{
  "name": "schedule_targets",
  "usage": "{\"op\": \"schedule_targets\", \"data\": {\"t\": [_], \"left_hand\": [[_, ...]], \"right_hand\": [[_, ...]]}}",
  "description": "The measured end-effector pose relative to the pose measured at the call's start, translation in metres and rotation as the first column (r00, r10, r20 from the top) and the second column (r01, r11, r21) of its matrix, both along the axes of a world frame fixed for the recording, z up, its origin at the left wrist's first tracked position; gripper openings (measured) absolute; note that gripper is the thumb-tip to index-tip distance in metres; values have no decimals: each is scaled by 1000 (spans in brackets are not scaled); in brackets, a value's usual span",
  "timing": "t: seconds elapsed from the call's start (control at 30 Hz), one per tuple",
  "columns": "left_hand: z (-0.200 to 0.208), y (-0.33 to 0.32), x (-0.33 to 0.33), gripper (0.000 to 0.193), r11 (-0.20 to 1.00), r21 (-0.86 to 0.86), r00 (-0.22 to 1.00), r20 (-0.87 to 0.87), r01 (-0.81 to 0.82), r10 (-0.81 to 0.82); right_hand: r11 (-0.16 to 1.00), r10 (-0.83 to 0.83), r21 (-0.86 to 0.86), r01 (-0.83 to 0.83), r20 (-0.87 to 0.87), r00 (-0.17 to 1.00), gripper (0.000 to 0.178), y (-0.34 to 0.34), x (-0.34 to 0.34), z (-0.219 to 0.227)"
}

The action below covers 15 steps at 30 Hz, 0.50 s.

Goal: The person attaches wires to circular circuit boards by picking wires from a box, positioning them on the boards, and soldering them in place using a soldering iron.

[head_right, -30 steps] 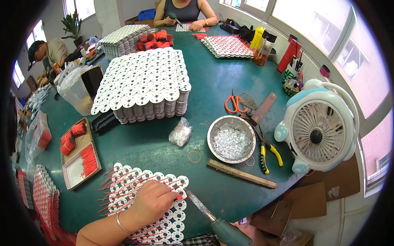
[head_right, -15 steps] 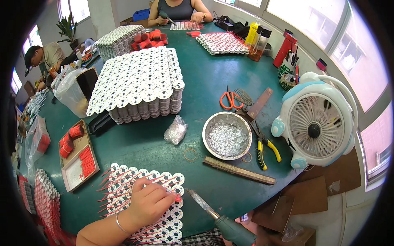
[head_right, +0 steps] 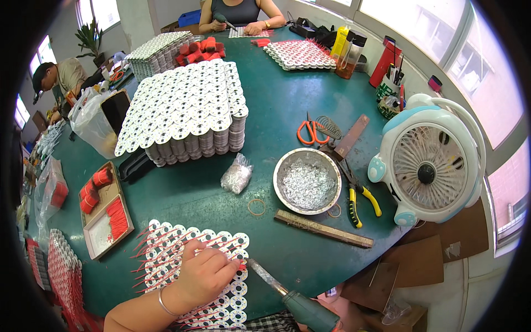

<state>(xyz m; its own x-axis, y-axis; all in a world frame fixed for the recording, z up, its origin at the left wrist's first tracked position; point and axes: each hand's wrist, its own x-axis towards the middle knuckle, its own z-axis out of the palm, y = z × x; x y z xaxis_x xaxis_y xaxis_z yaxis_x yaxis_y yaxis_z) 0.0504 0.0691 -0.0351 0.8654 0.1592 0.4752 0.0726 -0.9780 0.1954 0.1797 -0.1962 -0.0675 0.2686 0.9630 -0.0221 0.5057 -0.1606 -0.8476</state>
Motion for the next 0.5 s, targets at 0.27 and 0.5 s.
{"op": "schedule_targets", "data": {"t": [0.27, 0.5], "left_hand": [[1, 0, 0, 10, 1000, 0, 1000, -15, -5, 5], [4, 0, 1, 9, 1000, 5, 1000, -7, -5, 5]], "right_hand": [[996, 33, 77, -50, 202, 979, 50, 12, 2, 7], [942, -216, 71, 327, -617, 757, 50, -1, -9, 4]]}}
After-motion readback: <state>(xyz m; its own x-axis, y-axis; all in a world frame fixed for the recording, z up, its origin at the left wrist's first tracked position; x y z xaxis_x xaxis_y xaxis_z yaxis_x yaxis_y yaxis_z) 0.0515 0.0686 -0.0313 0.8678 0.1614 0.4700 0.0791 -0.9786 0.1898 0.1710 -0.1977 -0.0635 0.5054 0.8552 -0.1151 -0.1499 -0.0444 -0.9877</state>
